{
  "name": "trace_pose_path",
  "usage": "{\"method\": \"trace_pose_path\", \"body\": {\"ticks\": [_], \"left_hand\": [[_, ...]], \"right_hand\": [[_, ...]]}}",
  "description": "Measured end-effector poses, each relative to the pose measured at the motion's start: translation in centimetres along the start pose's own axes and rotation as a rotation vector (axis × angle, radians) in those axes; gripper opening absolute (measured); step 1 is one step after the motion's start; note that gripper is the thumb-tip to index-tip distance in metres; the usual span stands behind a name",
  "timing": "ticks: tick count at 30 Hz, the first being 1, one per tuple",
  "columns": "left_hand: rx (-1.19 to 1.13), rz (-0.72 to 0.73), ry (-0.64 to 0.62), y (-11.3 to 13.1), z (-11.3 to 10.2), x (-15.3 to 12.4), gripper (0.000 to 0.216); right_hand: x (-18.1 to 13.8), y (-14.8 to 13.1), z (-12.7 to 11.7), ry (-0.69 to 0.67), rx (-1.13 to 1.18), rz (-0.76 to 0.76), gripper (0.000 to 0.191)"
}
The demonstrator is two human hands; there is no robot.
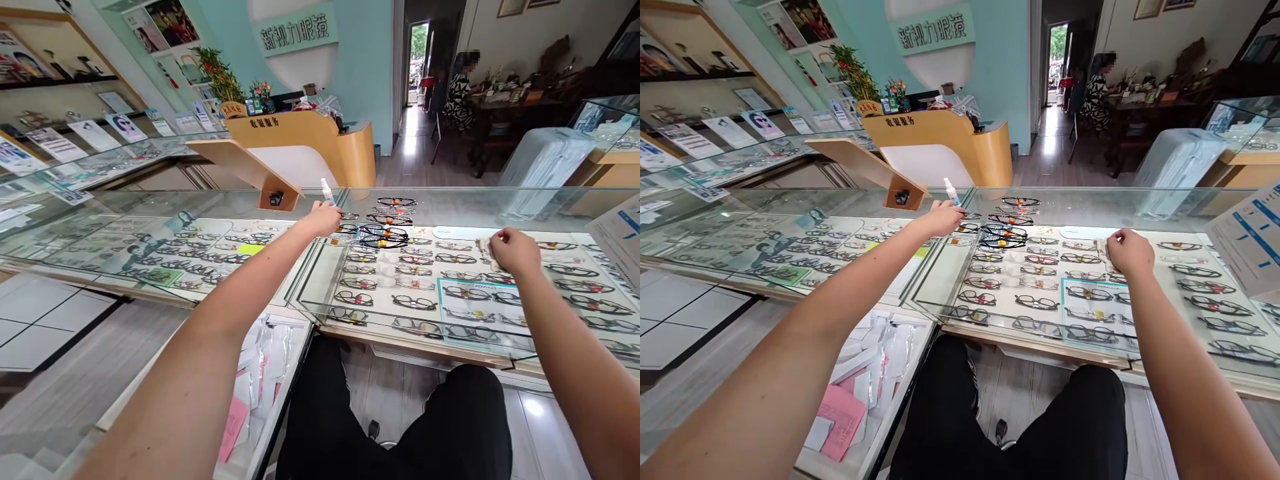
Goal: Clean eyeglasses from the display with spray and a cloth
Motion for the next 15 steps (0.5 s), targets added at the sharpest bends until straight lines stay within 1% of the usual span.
{"method": "trace_pose_path", "body": {"ticks": [3,5,7,9,11,13,14,15], "left_hand": [[-0.012,-0.011,-0.024,-0.1,0.7,0.5,0.046],[-0.016,-0.024,-0.029,0.0,0.7,0.4,0.045],[-0.013,-0.037,-0.003,0.3,0.0,0.0,0.044],[-0.003,-0.043,0.052,1.0,-1.4,-1.1,0.044],[-0.034,-0.041,0.136,2.2,-3.3,-3.3,0.036],[-0.162,-0.025,0.210,3.9,-5.3,-6.9,0.022],[-0.264,-0.002,0.194,4.9,-5.8,-9.2,0.019],[-0.370,0.023,0.149,6.0,-6.1,-11.6,0.018]], "right_hand": [[-0.2,-0.2,-0.2,0.014,0.014,-0.004,0.018],[-0.4,-0.3,-0.3,0.009,0.027,-0.008,0.016],[-0.5,-0.4,-0.4,-0.005,0.034,-0.003,0.014],[-0.6,-0.3,-0.4,-0.019,0.035,0.009,0.013],[-0.6,-0.2,-0.5,-0.027,0.033,0.018,0.014],[-0.6,-0.1,-0.5,-0.030,0.027,0.023,0.017],[-0.6,-0.1,-0.4,-0.031,0.022,0.023,0.018],[-0.6,-0.1,-0.4,-0.030,0.015,0.021,0.020]]}}
Point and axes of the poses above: each hand's wrist, its own x-axis towards the middle knuckle, its own z-axis out of the palm, y = z × x, the point moved 9 cm from there along x, towards the middle knuckle, and after that the axes turned 7 degrees about -x, right-handed, at the moved point
